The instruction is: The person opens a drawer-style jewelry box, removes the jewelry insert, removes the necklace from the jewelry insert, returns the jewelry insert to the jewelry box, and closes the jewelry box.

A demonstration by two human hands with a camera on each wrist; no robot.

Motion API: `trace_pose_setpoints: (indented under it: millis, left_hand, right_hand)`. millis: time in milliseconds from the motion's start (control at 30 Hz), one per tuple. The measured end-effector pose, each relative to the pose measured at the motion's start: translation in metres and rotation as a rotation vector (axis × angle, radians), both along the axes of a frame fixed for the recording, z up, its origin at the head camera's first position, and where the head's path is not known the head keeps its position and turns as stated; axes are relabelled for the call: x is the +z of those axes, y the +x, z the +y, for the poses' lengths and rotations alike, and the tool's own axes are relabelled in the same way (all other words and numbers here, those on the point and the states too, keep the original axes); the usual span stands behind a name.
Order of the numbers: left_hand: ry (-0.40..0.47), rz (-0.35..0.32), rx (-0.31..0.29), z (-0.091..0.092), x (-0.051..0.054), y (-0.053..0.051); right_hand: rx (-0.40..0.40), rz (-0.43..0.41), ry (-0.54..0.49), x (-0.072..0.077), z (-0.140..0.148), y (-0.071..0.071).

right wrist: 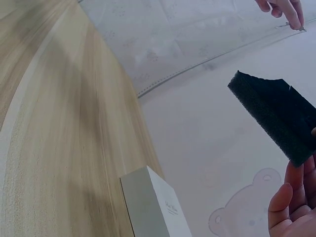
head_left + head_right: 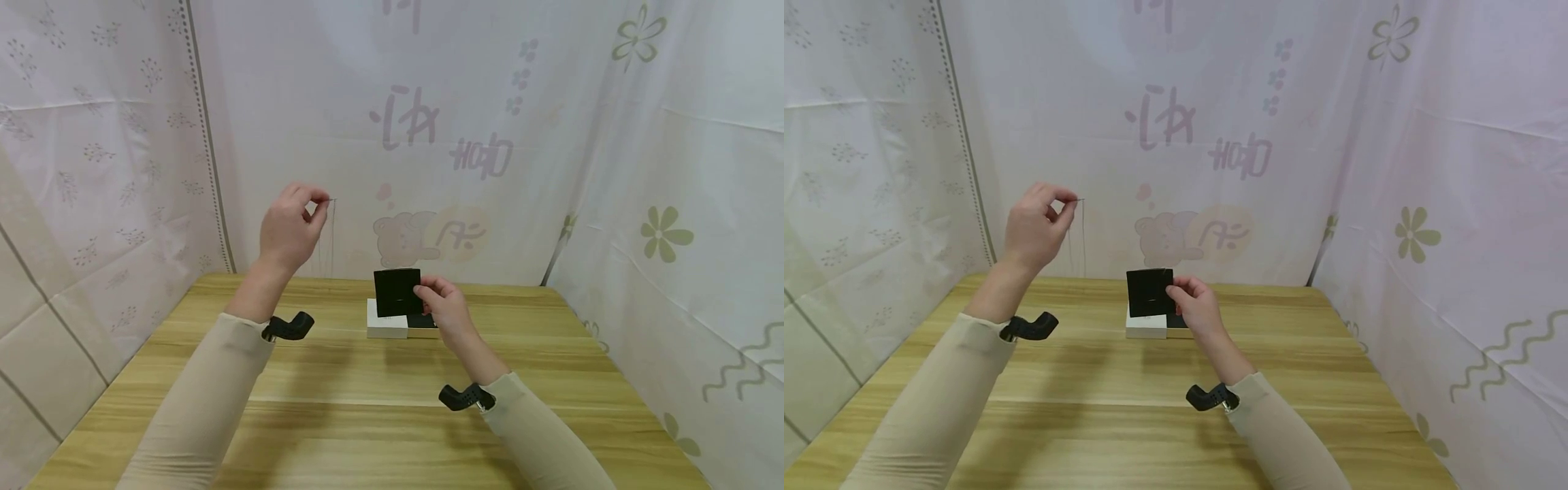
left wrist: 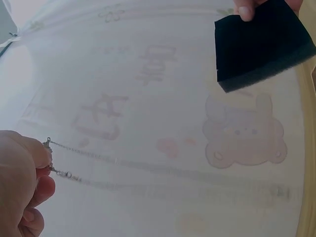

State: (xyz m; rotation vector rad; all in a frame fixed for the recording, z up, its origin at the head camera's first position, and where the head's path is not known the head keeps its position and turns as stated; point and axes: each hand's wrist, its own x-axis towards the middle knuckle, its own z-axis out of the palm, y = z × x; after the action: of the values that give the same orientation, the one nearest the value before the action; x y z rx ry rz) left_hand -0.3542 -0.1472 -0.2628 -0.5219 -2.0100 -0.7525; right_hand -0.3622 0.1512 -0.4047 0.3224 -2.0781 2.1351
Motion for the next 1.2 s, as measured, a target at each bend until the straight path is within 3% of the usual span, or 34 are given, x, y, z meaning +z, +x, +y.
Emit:
trace_pose_setpoints:
  millis: [533, 1200]
  left_hand:
    - [-0.034, -0.018, 0.038, -0.025, -0.020, -0.004]
    - [-0.064, -0.161, 0.084, -0.055, -0.058, 0.000]
  right_hand:
    - [-0.009, 0.015, 0.007, 0.003, 0.000, 0.002]
    - [-0.002, 0.000, 0.014, 0.002, 0.006, 0.004]
